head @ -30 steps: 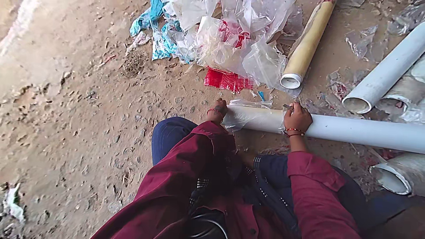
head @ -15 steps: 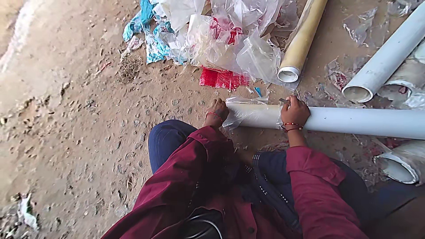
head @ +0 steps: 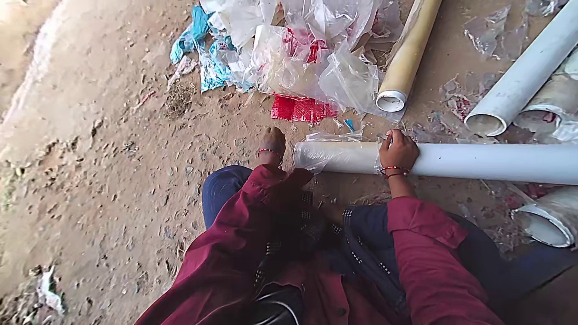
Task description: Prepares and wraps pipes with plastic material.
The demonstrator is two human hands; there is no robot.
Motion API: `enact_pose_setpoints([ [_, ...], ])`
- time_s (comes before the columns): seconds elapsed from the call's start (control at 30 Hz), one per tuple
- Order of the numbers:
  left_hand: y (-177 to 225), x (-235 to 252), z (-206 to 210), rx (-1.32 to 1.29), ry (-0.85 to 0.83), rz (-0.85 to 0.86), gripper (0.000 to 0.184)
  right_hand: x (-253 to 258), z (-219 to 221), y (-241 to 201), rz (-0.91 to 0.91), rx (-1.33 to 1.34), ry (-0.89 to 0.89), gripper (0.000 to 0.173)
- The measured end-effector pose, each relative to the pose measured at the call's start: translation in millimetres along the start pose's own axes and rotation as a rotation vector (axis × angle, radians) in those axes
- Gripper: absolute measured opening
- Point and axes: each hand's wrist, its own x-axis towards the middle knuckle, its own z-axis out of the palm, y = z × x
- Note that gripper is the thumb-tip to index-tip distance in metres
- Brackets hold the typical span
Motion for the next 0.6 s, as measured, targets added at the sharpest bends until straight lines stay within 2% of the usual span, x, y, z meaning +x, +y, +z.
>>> enact_pose_setpoints([
  [0.03, 0.8, -5.4, 6.7, -0.042, -0.015, 0.107, 0.033, 0.5, -0.3, -1.5, 0.007, 0.006, -0.007, 0.027],
  [0.1, 7.4, -11.5, 23.1, 0.003, -0.11, 0.195, 0.039, 0.1, -0.7, -0.8, 0.005, 0.011, -0.009, 0.027],
  [0.17, 10.8, -10.2, 36.7, 0.082, -0.167, 0.225, 0.044, -0.6, 0.3, 2.4, -0.013, 0.001, 0.01, 0.026],
  [0.3, 14.5, -0.6, 37.3, 0.186, -0.295, 0.274, 0.03, -0.4, -1.1, 1.2, -0.01, -0.002, 0.0, 0.026],
  [0.53, 27.2, 19.6, 28.5, 0.472, -0.483, 0.444, 0.03, -1.9, -1.0, 2.2, -0.027, 0.002, 0.025, 0.028],
  [0.6, 33.3, 19.4, 27.0, 0.506, -0.504, 0.4, 0.033, -1.8, -1.0, 2.6, -0.044, 0.01, 0.042, 0.027],
])
